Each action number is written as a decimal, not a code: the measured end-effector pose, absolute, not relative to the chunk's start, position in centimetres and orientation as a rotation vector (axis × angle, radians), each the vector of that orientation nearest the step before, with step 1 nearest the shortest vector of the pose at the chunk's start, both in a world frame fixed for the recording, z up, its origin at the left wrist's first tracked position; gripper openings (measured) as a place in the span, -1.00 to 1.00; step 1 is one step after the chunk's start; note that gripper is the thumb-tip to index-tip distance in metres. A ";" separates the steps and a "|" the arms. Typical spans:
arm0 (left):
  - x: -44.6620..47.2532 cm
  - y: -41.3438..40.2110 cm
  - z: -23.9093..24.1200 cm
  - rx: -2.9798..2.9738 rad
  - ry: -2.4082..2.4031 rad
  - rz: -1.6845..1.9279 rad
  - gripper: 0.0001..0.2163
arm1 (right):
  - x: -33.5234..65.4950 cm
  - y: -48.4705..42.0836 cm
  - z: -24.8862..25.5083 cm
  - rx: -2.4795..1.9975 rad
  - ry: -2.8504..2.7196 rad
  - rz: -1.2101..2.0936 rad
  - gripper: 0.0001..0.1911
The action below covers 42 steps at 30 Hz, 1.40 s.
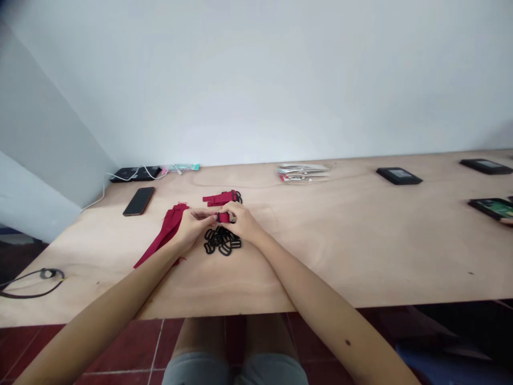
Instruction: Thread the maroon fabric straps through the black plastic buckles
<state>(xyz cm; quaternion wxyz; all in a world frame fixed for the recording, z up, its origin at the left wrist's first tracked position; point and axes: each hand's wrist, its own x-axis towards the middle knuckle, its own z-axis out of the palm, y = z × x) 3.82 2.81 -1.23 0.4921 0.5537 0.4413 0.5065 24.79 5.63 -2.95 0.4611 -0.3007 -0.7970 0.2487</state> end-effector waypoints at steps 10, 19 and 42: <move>3.6 3.0 -1.1 1.372 0.975 1.205 -0.76 | 24.9 5.5 -3.0 -0.671 -1.929 0.649 -0.79; 4.1 2.6 -0.3 1.419 0.934 1.190 -0.62 | 24.6 5.7 -2.8 -0.673 -1.898 0.628 -0.81; 4.4 2.4 -0.2 1.488 0.971 1.233 -0.61 | 24.2 5.3 -2.7 -0.835 -1.814 0.574 -0.63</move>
